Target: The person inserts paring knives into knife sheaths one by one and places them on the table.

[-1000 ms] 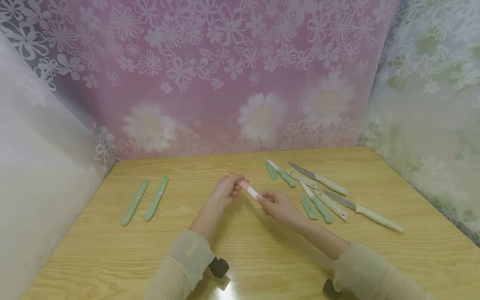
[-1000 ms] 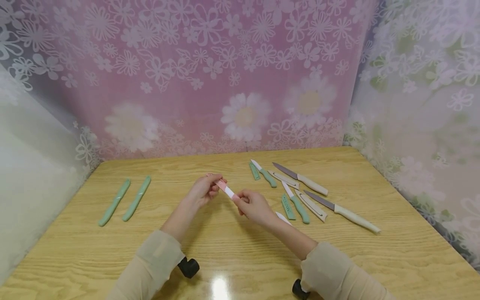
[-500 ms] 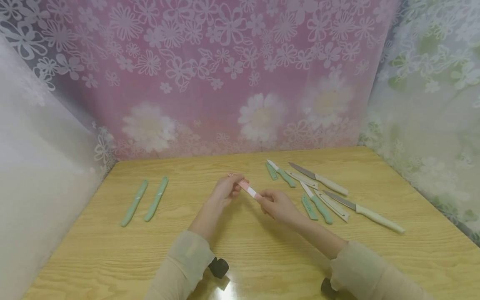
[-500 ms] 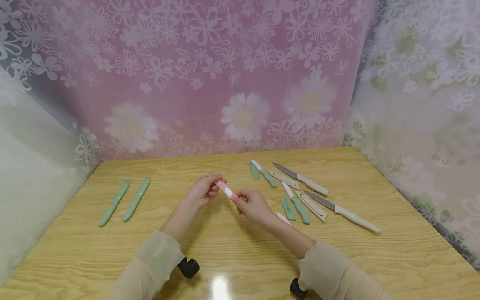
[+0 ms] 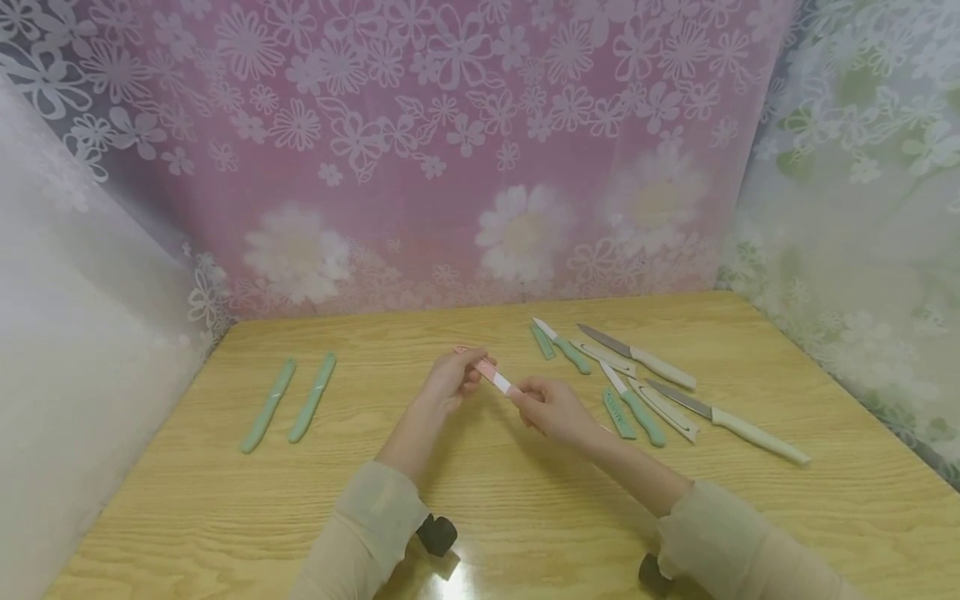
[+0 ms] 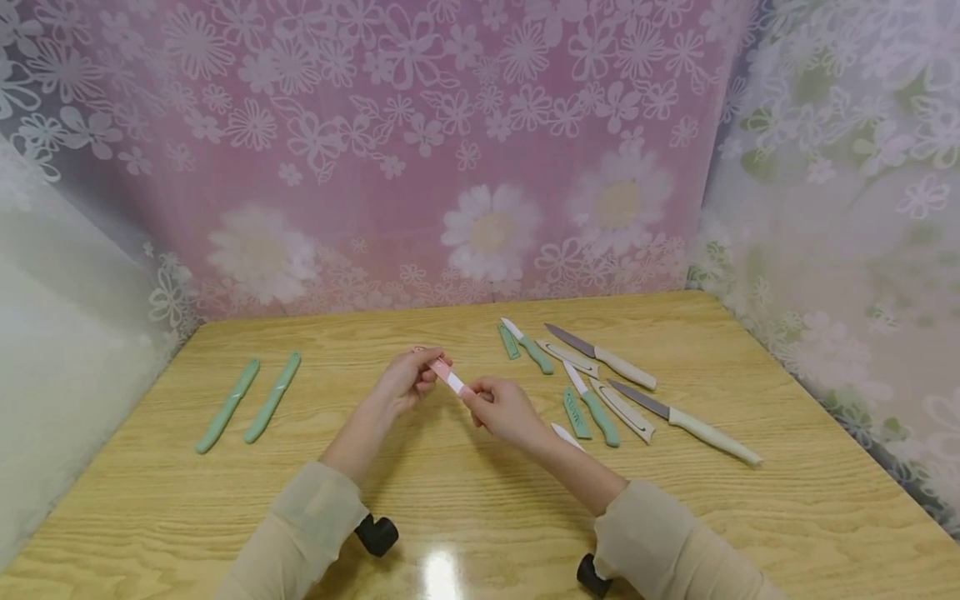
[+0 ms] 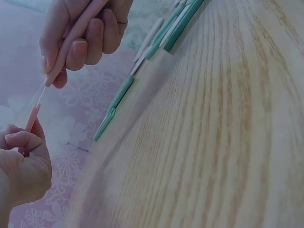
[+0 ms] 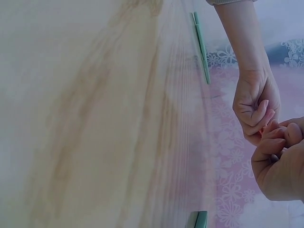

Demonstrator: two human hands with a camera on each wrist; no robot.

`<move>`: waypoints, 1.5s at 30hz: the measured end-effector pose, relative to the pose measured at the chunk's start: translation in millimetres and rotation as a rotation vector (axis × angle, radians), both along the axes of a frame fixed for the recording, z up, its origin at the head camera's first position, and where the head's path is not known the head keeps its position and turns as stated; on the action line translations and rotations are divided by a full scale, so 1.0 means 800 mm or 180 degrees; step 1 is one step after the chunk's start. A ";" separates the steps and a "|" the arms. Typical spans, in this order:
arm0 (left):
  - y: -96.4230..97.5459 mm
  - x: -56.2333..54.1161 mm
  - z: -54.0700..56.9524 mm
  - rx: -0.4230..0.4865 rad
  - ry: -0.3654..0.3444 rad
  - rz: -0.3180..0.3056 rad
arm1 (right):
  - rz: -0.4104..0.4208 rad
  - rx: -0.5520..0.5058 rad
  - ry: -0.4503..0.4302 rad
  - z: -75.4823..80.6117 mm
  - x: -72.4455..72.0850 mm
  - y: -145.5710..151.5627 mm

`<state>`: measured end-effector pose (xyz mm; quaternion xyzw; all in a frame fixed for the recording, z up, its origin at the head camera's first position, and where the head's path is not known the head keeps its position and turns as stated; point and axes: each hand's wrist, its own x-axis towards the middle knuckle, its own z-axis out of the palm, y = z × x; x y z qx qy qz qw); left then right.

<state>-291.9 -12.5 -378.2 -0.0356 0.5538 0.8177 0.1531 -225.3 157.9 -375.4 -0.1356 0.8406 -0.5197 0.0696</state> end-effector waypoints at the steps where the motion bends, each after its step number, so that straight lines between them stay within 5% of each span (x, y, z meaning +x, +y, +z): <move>1: 0.000 0.000 0.000 0.0002 0.0014 -0.0001 | 0.0001 -0.0017 -0.0007 0.000 0.000 0.000; 9: 0.000 0.001 -0.001 -0.0038 0.0051 -0.0139 | 0.0030 -0.0123 -0.0025 0.005 0.002 -0.005; 45: 0.000 0.001 0.000 -0.0042 0.0093 -0.0138 | 0.0067 0.0040 0.0016 0.010 -0.003 -0.008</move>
